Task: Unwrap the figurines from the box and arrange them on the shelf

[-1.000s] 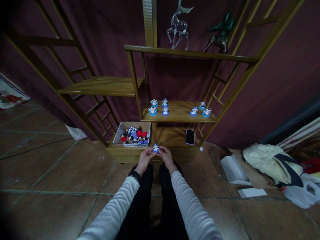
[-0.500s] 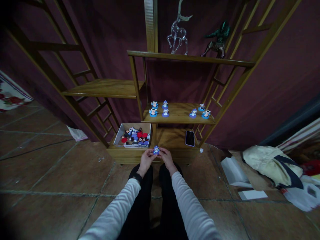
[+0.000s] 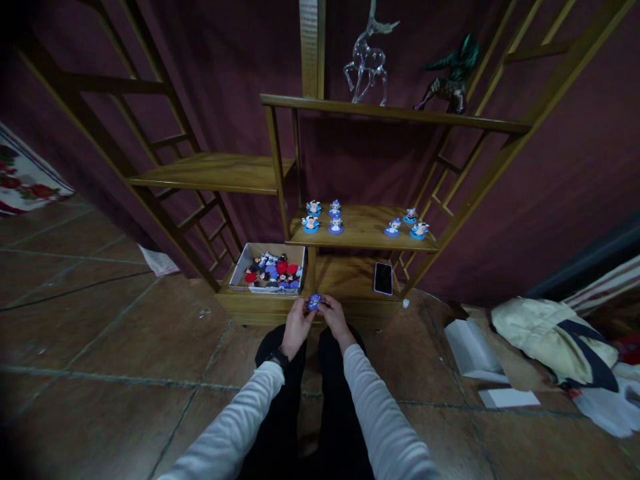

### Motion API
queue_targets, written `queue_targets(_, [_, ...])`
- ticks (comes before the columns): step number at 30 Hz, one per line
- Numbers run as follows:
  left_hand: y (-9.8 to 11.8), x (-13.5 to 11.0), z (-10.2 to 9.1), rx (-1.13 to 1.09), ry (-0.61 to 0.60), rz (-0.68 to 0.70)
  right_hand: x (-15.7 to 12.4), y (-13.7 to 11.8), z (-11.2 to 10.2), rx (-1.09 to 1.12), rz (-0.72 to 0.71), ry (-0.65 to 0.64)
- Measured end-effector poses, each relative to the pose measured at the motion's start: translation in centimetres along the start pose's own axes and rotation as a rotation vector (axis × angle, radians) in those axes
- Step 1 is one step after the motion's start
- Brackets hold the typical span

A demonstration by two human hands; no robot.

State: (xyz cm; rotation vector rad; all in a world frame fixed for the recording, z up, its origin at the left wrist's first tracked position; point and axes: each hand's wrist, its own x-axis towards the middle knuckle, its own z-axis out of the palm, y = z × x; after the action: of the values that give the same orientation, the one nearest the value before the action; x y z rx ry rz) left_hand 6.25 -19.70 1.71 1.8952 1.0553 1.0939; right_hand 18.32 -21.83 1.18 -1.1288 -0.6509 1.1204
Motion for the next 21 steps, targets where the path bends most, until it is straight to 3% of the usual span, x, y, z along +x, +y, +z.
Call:
queue_targets(11, [1.0,0.9,-1.8,0.554,-0.342,0.184,0.3,0.3,-0.1,-0.013,-0.029,-0.012])
queue_targets(21, [0.9,1.2,-1.9,0.605,-0.373,0.246,0.9,0.8,-0.5,-0.101,-0.065,-0.001])
